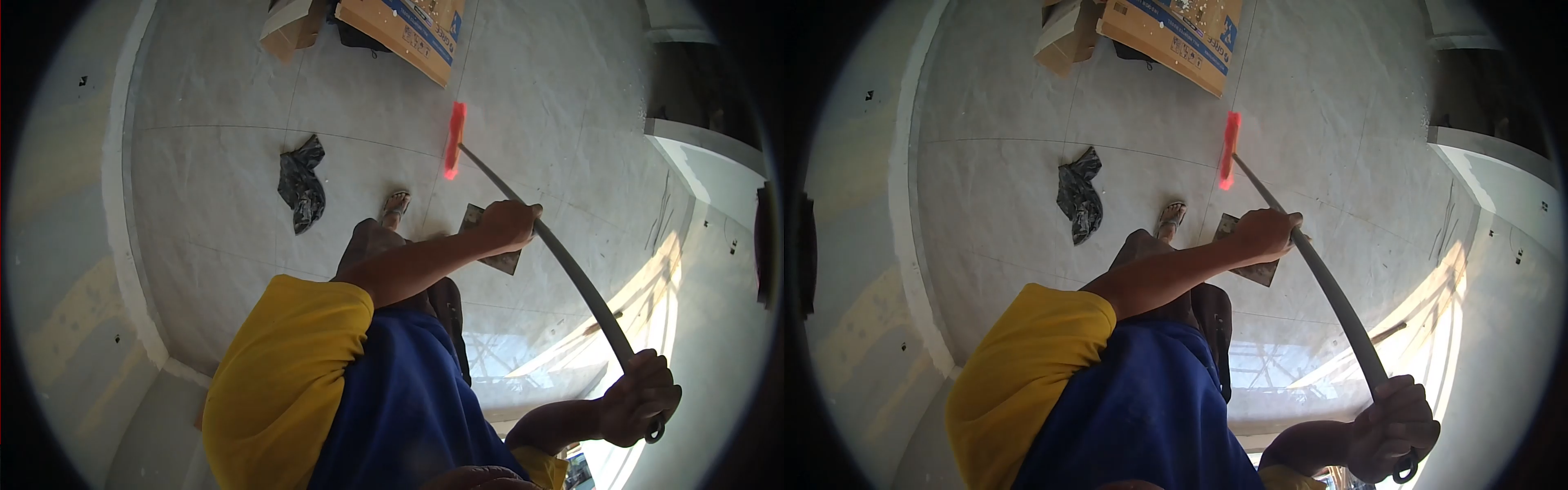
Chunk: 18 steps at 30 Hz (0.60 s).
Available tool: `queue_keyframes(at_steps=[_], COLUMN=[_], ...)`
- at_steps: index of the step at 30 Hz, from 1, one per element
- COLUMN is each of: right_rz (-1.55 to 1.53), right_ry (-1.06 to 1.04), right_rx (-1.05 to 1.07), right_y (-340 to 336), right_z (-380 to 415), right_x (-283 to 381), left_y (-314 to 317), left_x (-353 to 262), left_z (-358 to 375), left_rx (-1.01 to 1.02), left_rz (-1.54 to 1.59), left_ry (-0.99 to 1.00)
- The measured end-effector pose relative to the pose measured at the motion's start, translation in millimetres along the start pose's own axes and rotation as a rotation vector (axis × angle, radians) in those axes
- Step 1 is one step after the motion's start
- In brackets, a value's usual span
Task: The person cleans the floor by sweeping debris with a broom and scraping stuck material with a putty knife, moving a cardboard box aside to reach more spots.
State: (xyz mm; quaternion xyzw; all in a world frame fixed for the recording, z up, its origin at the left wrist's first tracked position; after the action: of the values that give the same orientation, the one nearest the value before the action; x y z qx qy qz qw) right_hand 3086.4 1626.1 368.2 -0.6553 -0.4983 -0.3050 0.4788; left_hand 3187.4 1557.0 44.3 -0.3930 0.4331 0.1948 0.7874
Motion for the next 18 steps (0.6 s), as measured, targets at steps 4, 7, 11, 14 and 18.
queue_keyframes(at_steps=[4, 7, 11, 14, 18], right_rz=[-0.407, -0.528, -0.575, -0.434, -0.159], right_ry=[0.209, 0.400, 0.338, 0.151, -0.080], right_rx=[-0.048, 0.055, 0.152, 0.258, 0.385], right_y=[18.1, 69.8, 73.7, 37.4, 1.7], right_z=[13.2, 42.5, 54.1, 35.7, 36.8], right_x=[-55.2, -121.7, -118.0, -79.8, -67.7], left_y=[-16.2, 12.7, 28.3, 46.6, 89.3], left_x=[73.7, 150.1, 145.2, 90.7, 36.8], left_z=[77.0, 115.3, 105.8, 58.3, -32.7], left_rx=[0.043, 0.020, -0.082, -0.135, -0.096], left_rz=[-0.175, -0.243, -0.191, -0.087, 0.106], left_ry=[-0.231, -0.419, -0.505, -0.424, -0.281])
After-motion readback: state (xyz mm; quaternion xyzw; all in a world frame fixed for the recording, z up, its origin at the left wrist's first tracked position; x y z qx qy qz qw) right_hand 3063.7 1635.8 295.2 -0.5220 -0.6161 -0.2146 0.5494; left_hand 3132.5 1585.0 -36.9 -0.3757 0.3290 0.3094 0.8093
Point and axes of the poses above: each hand's wrist, its own z-axis away from the middle knuckle, its own y-axis out of the palm, x = y × z, the point moved 4 cm from there along -z, towards the middle knuckle, and after that the axes turned 6 degrees about x, right-handed, at the moved point
